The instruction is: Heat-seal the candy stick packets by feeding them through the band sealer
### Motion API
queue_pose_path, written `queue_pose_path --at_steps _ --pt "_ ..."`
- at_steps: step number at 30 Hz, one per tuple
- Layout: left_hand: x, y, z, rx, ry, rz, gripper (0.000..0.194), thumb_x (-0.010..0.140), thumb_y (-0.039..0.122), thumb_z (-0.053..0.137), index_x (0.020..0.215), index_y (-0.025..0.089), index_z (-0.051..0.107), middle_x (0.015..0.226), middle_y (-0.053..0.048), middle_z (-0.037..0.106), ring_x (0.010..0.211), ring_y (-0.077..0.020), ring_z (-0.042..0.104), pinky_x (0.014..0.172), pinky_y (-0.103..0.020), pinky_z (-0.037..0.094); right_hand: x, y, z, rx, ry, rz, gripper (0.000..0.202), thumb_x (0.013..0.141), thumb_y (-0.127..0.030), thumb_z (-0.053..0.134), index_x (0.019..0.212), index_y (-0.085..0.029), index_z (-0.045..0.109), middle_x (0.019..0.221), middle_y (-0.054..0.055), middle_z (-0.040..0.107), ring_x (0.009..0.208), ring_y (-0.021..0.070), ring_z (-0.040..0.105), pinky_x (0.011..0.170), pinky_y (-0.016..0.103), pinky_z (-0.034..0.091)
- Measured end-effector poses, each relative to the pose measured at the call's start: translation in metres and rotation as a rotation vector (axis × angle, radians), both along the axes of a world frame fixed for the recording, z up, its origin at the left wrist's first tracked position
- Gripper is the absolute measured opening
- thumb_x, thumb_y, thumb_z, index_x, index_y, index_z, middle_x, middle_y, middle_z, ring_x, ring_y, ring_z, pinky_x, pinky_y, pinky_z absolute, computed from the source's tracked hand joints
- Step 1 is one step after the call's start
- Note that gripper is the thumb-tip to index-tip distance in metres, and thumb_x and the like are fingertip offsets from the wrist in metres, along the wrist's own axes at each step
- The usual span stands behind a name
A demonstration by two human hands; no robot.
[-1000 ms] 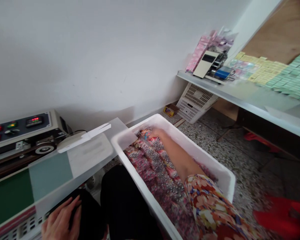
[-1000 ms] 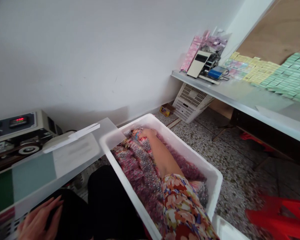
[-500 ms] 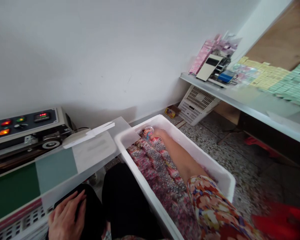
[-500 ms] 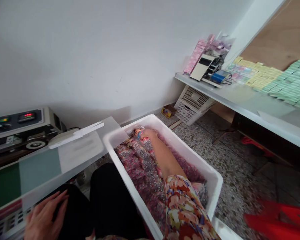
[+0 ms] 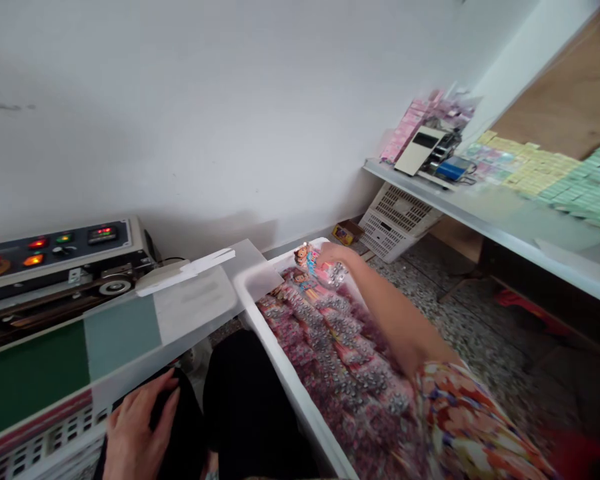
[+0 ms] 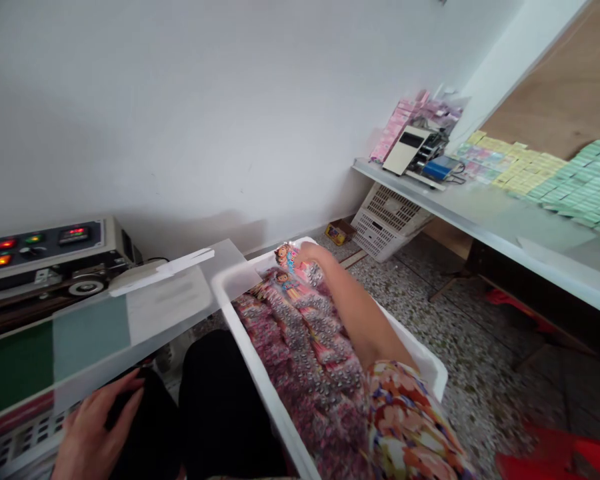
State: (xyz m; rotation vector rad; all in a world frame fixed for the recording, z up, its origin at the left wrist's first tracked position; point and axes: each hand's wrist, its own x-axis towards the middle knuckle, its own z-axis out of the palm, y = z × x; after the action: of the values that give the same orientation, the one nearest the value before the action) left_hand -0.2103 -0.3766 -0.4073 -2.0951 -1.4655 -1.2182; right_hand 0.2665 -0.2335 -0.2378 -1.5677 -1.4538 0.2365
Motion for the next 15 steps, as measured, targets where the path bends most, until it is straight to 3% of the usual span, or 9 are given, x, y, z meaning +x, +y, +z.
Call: queue_pose_path --at_steps 2,5,7,9,12,15 --pt "0.027 0.000 0.034 -0.030 -0.129 -0.093 0.045 0.095 0.051 0.054 0.131 0.026 0.058 0.122 -0.008 0.071 0.112 -0.0281 0.066 0.099 -0.041 0.048 -0.014 -0.003 0.016 -0.085 -0.111 0.103 0.033 0.069 -0.036 0.092 0.079 -0.015 0.069 0.068 -0.001 0.066 0.066 0.0198 0.064 0.061 0.031 0.050" --pt "0.076 0.009 0.103 0.029 -0.118 -0.308 0.060 0.091 0.049 0.061 0.144 0.023 0.049 0.135 -0.012 0.064 0.126 -0.0294 0.058 0.109 -0.044 0.044 -0.068 -0.013 0.030 -0.105 -0.306 0.312 0.044 0.039 -0.026 0.099 0.066 -0.021 0.065 0.052 -0.005 0.056 0.059 0.0207 0.060 0.057 0.032 0.042" --pt "0.099 0.023 0.145 -0.012 -0.033 -0.427 0.073 0.081 0.046 0.073 0.144 0.019 0.050 0.133 -0.015 0.063 0.123 -0.0314 0.059 0.110 -0.045 0.043 -0.116 -0.024 0.035 -0.053 -0.453 0.485 0.047 0.033 -0.028 0.098 0.065 -0.023 0.064 0.051 -0.006 0.053 0.060 0.0213 0.061 0.059 0.033 0.042" --pt "0.105 0.039 0.171 -0.148 0.031 -0.473 0.093 0.065 0.035 0.085 0.148 0.017 0.048 0.128 -0.016 0.066 0.113 -0.0316 0.063 0.101 -0.042 0.048 -0.161 -0.037 0.039 -0.014 -0.592 0.641 0.048 0.031 -0.029 0.097 0.062 -0.024 0.061 0.052 -0.006 0.052 0.063 0.0228 0.063 0.063 0.035 0.044" --pt "0.087 0.056 0.179 -0.380 -0.051 -0.511 0.097 0.063 0.022 0.082 0.152 0.018 0.043 0.099 -0.007 0.073 0.081 -0.0226 0.066 0.075 -0.031 0.051 -0.209 -0.054 0.048 -0.014 -0.765 0.740 0.045 0.034 -0.029 0.094 0.060 -0.025 0.058 0.054 -0.004 0.055 0.070 0.0257 0.065 0.070 0.037 0.046" --pt "0.063 0.061 0.163 -0.477 -0.288 -0.585 0.069 0.064 0.023 0.079 0.132 0.015 0.063 0.082 -0.002 0.070 0.065 -0.0161 0.059 0.062 -0.025 0.046 -0.240 -0.061 0.057 0.015 -0.873 0.723 0.046 0.036 -0.026 0.094 0.067 -0.025 0.059 0.060 -0.003 0.060 0.078 0.0288 0.067 0.078 0.041 0.048"
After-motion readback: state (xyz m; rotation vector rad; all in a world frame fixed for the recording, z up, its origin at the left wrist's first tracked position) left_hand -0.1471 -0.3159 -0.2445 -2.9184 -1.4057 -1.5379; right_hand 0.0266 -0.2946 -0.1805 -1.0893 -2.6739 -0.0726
